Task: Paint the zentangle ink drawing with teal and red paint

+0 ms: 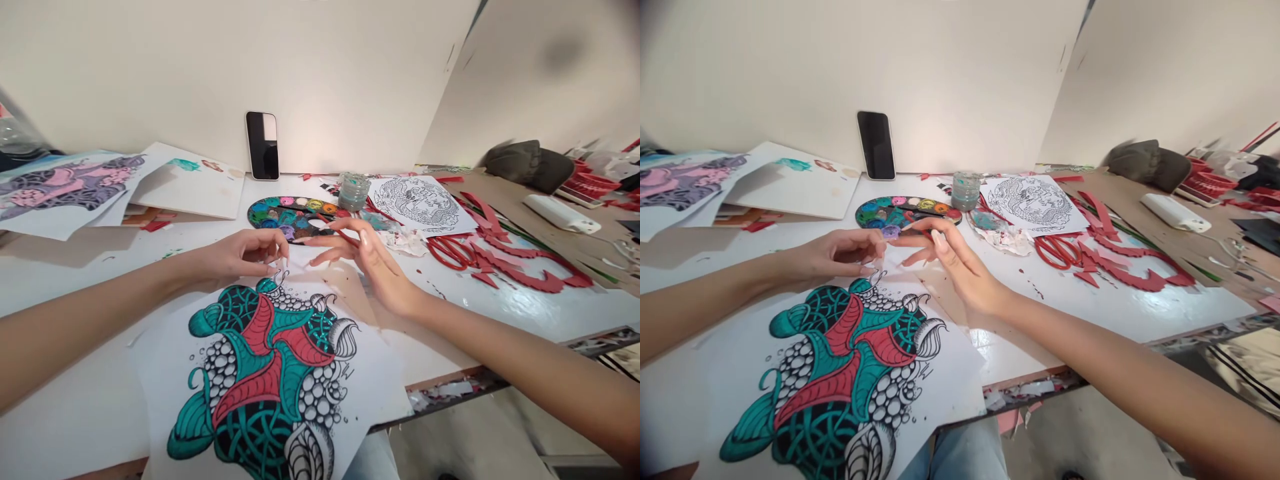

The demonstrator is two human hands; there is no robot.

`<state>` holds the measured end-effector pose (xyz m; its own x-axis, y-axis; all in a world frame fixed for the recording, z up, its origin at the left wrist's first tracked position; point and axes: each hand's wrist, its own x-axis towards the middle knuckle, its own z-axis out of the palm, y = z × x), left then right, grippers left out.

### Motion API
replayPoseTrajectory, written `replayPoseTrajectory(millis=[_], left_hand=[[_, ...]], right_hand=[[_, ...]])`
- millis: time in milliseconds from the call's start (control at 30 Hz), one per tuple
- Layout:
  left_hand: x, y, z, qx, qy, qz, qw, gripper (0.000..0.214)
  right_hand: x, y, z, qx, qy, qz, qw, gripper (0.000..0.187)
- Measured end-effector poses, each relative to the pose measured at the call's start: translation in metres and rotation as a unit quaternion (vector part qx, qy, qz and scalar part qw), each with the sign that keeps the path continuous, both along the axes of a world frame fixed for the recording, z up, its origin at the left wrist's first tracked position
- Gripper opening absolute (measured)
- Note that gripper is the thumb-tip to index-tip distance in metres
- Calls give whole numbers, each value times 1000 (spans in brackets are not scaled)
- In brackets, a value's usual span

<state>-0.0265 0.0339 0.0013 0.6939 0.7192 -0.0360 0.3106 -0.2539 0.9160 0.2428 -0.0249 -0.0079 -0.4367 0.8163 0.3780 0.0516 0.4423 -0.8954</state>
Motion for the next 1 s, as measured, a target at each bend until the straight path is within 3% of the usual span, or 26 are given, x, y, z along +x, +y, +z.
replayPoseTrajectory(millis=[67,200,333,500,733,1000], left_hand=[[-1,1,-1,1,6,-4,1000,17],[-1,0,-2,3,12,-11,1000,15],[-1,0,-2,2,18,-10,1000,14],[0,1,-1,8,19,-18,1000,13],[-2,3,-4,18,19,-29,999,8],[-2,3,-1,11,13,-36,999,7]], right_hand=[[1,1,1,-30,22,0,999,36],[1,4,-5,-89,80,8,993,66],[-3,4,-9,-159,92,22,983,57],[-6,-6,-8,-89,2,-19,996,54],[-4,-12,-8,-30,-55,39,997,53],[-5,-11,-5,-13,-70,46,996,48]])
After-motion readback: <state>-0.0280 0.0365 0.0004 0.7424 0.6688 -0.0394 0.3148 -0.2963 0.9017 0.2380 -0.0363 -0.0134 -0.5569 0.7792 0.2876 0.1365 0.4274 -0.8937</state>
